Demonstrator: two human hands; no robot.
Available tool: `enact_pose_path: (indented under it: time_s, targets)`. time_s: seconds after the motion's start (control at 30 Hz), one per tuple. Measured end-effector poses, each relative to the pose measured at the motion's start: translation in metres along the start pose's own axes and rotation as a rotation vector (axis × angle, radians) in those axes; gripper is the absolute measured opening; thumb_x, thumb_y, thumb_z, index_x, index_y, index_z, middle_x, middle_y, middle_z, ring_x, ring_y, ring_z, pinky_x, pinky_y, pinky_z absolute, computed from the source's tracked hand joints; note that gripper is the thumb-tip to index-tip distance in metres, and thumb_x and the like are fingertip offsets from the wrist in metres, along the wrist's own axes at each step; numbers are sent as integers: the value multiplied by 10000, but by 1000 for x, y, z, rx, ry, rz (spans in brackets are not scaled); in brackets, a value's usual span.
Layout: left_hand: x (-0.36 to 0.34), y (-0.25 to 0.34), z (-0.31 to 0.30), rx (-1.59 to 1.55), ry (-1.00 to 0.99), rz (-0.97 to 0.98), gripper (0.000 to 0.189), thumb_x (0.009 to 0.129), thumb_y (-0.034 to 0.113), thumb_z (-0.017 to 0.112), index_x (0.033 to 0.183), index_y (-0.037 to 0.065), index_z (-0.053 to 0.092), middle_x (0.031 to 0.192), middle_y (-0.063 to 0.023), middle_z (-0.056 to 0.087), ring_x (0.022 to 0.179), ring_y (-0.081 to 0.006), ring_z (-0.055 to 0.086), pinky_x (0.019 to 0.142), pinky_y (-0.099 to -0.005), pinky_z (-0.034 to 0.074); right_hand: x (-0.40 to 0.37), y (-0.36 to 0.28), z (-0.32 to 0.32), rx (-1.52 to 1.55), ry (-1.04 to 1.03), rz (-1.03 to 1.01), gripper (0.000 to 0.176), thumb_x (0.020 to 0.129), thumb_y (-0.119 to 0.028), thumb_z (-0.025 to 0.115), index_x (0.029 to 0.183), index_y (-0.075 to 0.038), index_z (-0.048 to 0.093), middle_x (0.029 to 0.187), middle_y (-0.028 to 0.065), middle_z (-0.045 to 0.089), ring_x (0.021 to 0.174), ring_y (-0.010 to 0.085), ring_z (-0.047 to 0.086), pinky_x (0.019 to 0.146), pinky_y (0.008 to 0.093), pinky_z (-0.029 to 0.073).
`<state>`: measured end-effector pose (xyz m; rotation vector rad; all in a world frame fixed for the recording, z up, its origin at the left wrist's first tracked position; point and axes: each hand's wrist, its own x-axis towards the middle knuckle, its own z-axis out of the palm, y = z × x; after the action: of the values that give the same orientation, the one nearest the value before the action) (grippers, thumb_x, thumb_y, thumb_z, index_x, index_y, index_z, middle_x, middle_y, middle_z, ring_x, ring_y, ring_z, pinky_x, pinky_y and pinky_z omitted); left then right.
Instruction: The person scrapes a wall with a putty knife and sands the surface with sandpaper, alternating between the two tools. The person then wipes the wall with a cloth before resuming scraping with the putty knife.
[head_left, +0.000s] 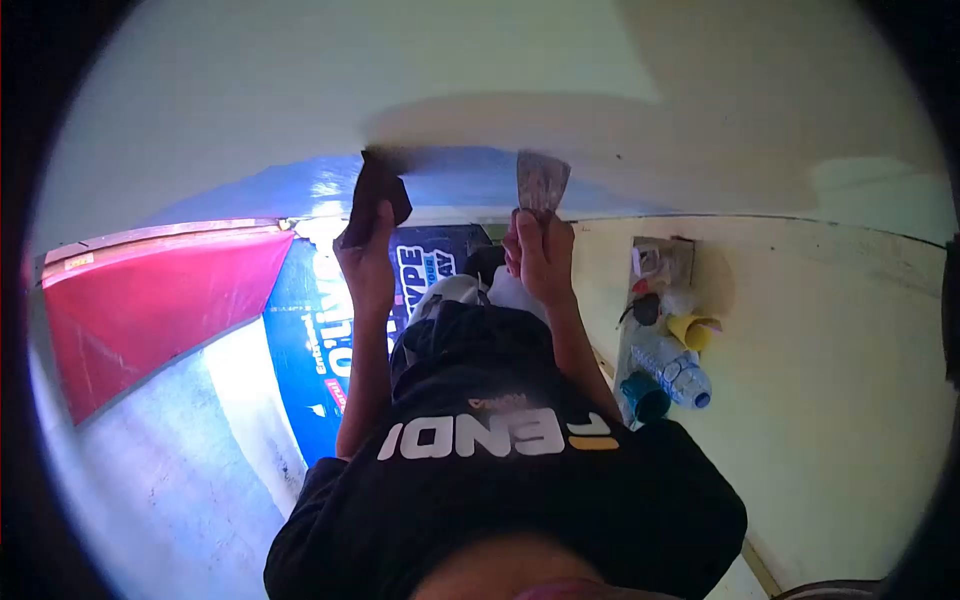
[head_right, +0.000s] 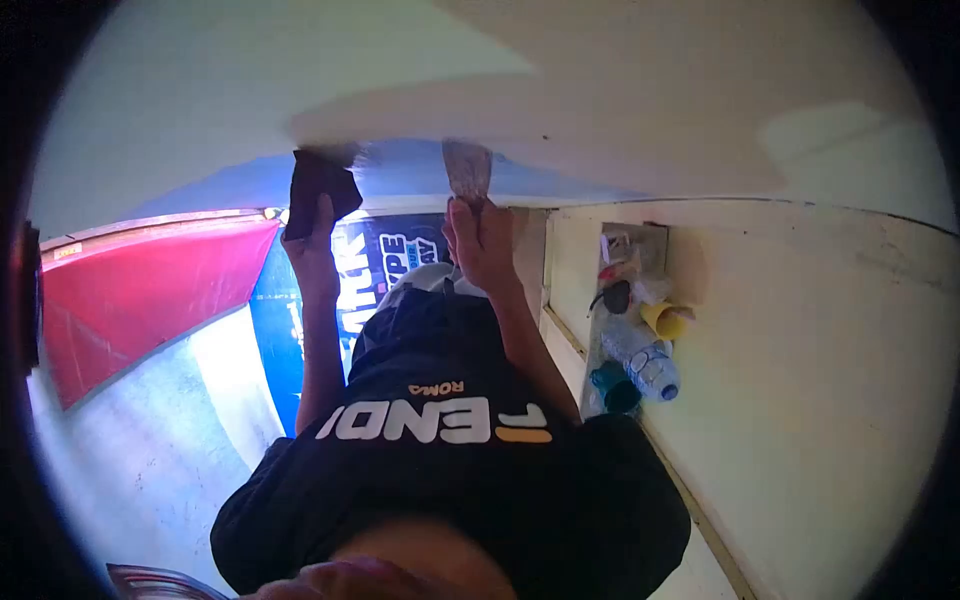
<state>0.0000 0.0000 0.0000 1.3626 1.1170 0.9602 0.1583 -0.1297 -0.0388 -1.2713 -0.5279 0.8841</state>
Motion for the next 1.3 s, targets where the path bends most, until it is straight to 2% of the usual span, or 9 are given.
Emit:
enact_pose_path:
  time_s: [0.07,0.1,0.2,0.3,0.73,0.83,1.1,1.13,1.3]
  targets:
    - [0,3,1,-29,-11,-69,295,907,214,661,1068,-32,671,883,-53,669,838,-102,538,771,-283,432,-1,-5,-1,-41,6,-2,383,1004,-286,452,688,-70,441,511,-6,401,396,72,393,363,241,344]
    - [36,5,0,-12,-2,81,290,909,216,659,1055,-33,673,872,-51,667,826,-100,534,755,-283,430,38,9,12,-15,-12,-111,379,1005,-282,450,690,-71,442,513,-6,402,397,70,391,364,242,342]
    - [32,11,-1,6,18,140,278,913,224,652,1014,-34,680,842,-43,662,783,-94,522,703,-280,422,33,11,19,-51,4,-64,367,1005,-273,444,699,-73,443,518,-7,405,400,65,384,365,244,338]
    - [20,5,-3,55,-12,32,282,916,223,648,1023,-36,676,859,-49,669,791,-97,532,713,-275,427,15,8,10,-43,24,-13,352,1004,-271,441,714,-73,445,525,-8,407,401,61,378,365,245,336]
    - [4,5,-5,24,-35,-33,272,907,183,655,1068,-36,671,904,-64,681,839,-102,556,761,-292,446,0,0,7,8,38,46,340,1002,-303,462,746,-78,450,530,-12,402,405,70,379,371,246,341]
    - [5,1,-7,-18,-76,-30,354,905,195,660,1195,-5,625,1050,-73,675,966,-117,568,890,-304,426,-2,10,2,-41,78,47,325,1001,-295,456,756,-80,454,533,-9,408,401,73,385,371,244,343]
    - [3,6,-5,-13,-69,-54,340,906,221,662,1159,-6,646,1035,-77,681,943,-112,566,885,-314,426,1,8,1,-3,83,44,311,992,-303,466,780,-76,480,545,5,436,392,81,397,368,247,342]
    - [4,4,0,-2,-3,37,305,923,237,636,1042,-43,665,844,-60,667,776,-98,521,702,-272,427,-2,6,2,-10,93,65,310,991,-305,468,782,-76,482,546,7,438,392,81,397,368,248,343]
    - [3,2,-1,-10,-32,-19,291,921,232,634,998,-46,668,807,-52,658,750,-95,508,684,-284,415,-4,4,1,17,86,92,299,989,-298,472,790,-76,484,546,11,439,398,82,404,375,253,351]
